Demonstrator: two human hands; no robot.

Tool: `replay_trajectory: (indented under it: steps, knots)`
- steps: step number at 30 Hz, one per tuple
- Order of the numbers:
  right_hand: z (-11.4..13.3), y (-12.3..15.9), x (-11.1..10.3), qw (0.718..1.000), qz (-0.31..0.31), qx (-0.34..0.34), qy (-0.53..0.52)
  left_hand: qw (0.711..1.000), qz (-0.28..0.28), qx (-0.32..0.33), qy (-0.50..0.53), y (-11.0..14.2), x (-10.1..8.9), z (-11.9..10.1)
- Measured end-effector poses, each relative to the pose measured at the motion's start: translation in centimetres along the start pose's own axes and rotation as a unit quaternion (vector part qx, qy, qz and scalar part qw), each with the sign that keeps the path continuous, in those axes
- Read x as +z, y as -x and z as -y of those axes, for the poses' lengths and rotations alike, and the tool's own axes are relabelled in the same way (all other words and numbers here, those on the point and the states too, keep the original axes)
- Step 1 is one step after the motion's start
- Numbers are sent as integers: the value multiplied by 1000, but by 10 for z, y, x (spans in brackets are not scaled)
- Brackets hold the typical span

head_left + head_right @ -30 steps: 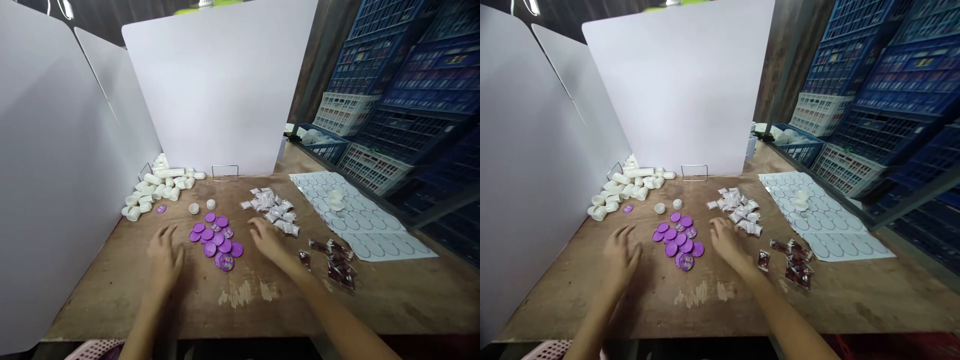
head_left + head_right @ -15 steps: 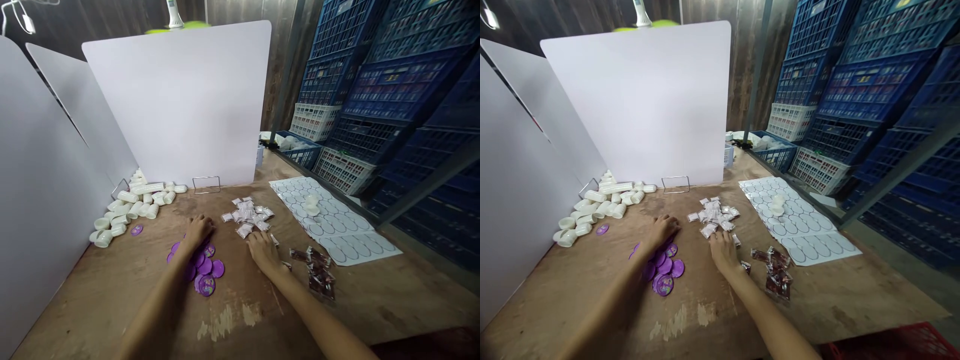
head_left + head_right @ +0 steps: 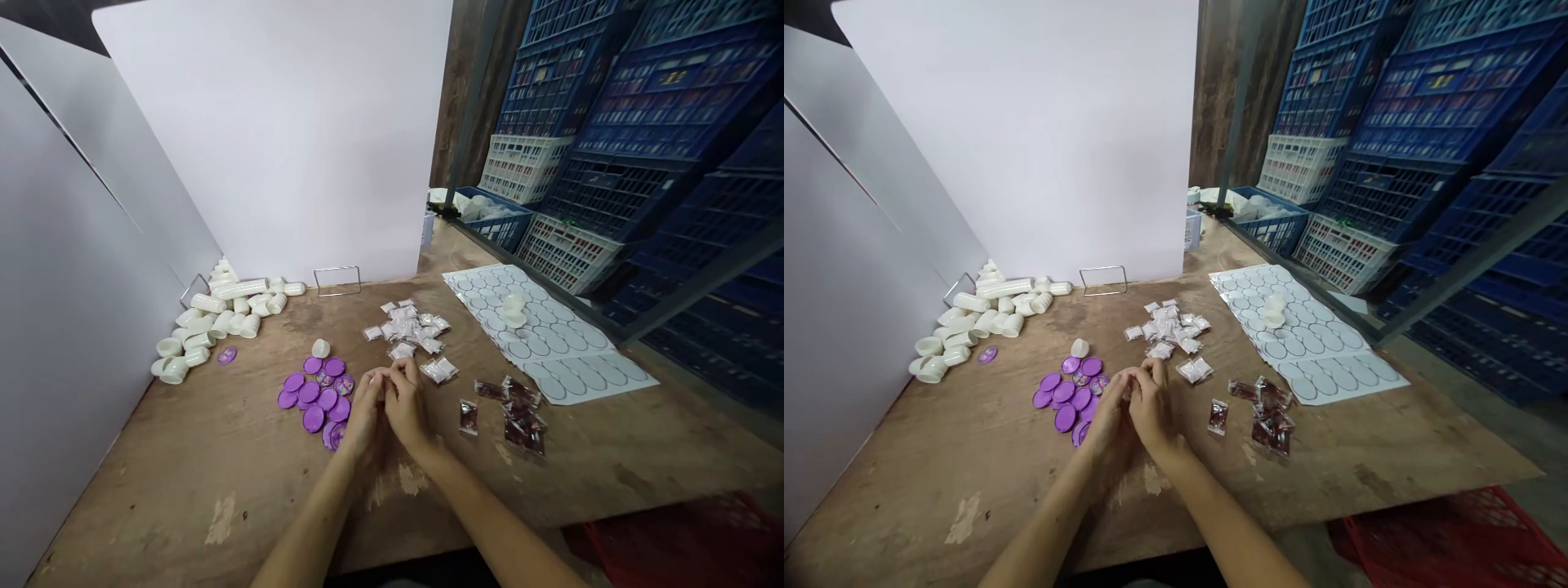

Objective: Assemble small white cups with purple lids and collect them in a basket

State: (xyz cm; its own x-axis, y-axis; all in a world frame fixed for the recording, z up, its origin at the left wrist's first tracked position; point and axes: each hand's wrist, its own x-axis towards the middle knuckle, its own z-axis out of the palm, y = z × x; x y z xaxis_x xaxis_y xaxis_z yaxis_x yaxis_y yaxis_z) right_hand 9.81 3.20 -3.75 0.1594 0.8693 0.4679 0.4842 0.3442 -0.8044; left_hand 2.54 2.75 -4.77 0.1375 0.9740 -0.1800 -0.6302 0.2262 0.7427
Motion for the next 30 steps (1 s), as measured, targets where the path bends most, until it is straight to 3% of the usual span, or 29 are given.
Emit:
replay_trajectory:
  steps: [2,5,7,9,11,12,14,16,19,21,24,30]
  knots:
    - [-3,3,-4,999,-2,42,-16,998,26,-32,48,7,-5,-6]
    - [-22,6,-40,994,53,91,-15,998,6,-48,44,15,-14,-16]
    - [-44,13,-74,987,59,94,117,998,-21,-42,34,19,-19,-20]
    - [-67,22,-104,953,52,112,276,998,-40,-50,14,21,-22,-22]
    - [-82,30,-122,932,59,134,331,997,-54,-58,-4,22,-25,-21]
    - [-83,32,-125,937,60,139,314,996,-60,-59,-11,22,-25,-20]
    - [-73,33,-118,967,40,136,212,996,-70,-51,-32,22,-25,-18]
    - [-47,30,-98,987,27,147,50,994,-82,-34,-66,23,-24,-15]
    - [-4,24,-53,968,65,187,-156,987,-103,-3,-120,25,-22,-13]
    - [13,22,-24,967,81,167,-175,988,-110,14,-106,27,-21,-13]
    - [16,19,7,985,79,101,-116,994,-103,36,-22,29,-24,-12]
    - [14,6,25,995,97,-12,-36,989,-55,117,-75,25,-40,-12]
